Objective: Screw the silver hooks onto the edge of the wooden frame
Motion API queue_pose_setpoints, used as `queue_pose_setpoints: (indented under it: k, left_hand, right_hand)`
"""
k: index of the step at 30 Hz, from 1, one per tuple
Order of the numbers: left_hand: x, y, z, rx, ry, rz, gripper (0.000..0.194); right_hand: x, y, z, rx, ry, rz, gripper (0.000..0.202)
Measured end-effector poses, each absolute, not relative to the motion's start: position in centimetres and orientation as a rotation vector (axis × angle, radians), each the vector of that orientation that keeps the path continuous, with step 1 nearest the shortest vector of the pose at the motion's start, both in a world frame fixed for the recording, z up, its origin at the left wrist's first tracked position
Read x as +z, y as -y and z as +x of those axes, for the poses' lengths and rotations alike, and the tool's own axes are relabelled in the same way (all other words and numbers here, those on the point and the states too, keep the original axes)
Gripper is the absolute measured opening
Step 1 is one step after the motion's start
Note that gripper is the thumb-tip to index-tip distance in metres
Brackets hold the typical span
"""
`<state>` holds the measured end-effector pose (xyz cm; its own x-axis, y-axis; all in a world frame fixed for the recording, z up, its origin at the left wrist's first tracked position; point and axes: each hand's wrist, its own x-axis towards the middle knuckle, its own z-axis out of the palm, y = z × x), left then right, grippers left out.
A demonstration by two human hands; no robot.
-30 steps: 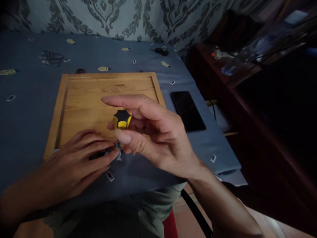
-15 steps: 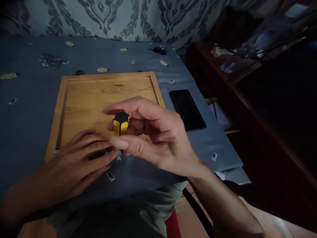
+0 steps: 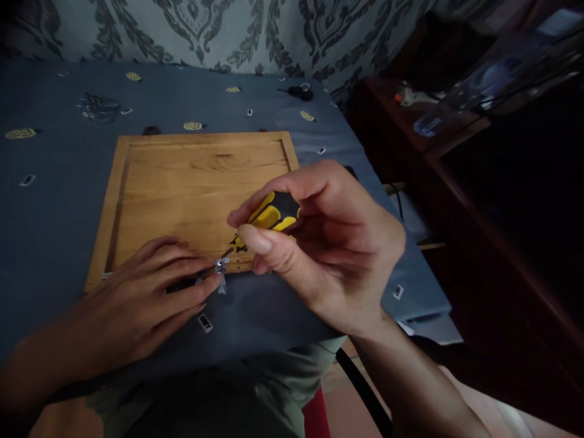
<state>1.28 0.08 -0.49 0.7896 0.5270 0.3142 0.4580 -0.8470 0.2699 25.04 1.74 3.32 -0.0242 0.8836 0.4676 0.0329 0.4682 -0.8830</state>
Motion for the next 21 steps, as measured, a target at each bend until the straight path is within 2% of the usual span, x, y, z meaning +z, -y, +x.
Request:
queue_pose_setpoints:
  k: [17,21]
  left_hand:
    - [-0.44,-0.07,1.24,0.528,-0.766,2.783,0.027]
    - [-0.53,-0.14,1.22,0.543,-0.775,2.777,0.027]
  right_hand:
    - [2.82,-1.69,25.08,0.808,1.528,-0.881,0.018]
    - [2.97,-1.17,25.11,0.706,1.604,-0.904,0.028]
